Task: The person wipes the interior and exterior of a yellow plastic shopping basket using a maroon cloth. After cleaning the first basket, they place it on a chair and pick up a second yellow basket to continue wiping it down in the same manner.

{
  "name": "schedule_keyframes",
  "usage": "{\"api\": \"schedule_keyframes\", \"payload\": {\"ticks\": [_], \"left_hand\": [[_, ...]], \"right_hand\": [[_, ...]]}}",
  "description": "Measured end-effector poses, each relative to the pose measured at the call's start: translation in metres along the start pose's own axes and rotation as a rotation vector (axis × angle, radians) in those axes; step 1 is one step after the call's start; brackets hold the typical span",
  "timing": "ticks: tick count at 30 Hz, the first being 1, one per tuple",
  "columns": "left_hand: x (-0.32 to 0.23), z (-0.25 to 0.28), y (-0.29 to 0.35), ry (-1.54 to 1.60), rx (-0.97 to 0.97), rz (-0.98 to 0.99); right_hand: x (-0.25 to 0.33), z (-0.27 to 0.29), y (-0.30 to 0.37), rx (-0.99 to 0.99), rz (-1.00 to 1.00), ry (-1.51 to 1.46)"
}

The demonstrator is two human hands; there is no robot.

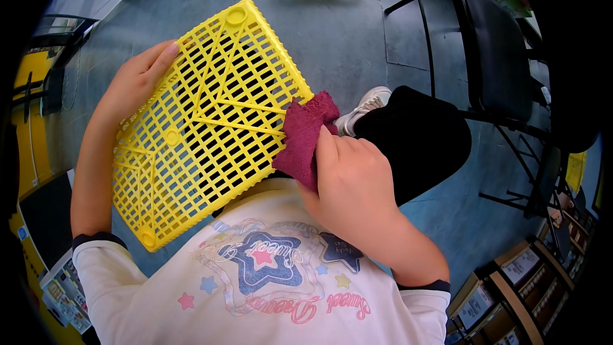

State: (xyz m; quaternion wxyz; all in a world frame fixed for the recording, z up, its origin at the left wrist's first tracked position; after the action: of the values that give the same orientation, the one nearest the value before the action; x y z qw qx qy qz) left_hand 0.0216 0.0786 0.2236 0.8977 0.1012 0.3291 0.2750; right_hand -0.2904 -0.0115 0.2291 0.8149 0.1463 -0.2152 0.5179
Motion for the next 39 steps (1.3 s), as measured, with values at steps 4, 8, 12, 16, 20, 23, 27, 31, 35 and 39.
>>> {"api": "schedule_keyframes", "payload": {"ticks": [4,8,12,16,20,23,27,31,35,39], "left_hand": [[0.001,0.000,-0.001,0.005,-0.001,-0.011],[-0.001,0.001,0.000,0.007,0.009,-0.001],[-0.003,0.000,0.001,0.015,0.004,-0.010],[-0.002,0.000,0.000,0.021,0.006,-0.013],[-0.001,0.000,0.001,0.025,0.000,-0.003],[0.004,-0.001,-0.003,0.041,0.009,0.002],[0.003,0.000,-0.003,-0.001,0.014,-0.002],[-0.001,-0.001,-0.001,0.015,0.020,0.014],[-0.002,-0.001,0.000,0.020,0.017,0.019],[0.000,-0.002,0.000,0.043,0.013,0.013]], "right_hand": [[-0.010,0.002,-0.003,0.020,-0.108,-0.318],[-0.020,0.004,-0.007,0.134,-0.249,-0.592],[-0.021,0.015,-0.014,0.237,-0.207,-0.422],[0.000,0.020,-0.009,0.140,0.037,0.219],[0.002,0.019,-0.005,0.021,0.064,0.206],[-0.003,0.012,-0.005,-0.013,0.041,0.000],[-0.012,0.006,-0.007,0.028,-0.181,-0.464],[-0.025,0.004,-0.008,0.110,-0.317,-0.830],[-0.027,0.010,-0.013,0.188,-0.295,-0.665],[-0.015,0.015,-0.017,0.166,-0.106,-0.208]]}}
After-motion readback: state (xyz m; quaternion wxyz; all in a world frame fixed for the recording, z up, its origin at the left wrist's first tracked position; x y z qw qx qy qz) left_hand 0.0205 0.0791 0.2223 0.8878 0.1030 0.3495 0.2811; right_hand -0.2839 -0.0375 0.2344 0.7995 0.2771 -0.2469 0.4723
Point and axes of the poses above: each hand's wrist, its own y-axis away from the middle knuckle, its own z-axis out of the back of the hand, x = y × z, the point moved 1 cm from there along -y, towards the middle knuckle, and after that the axes turned 2 degrees about x, right-handed, at the moved point
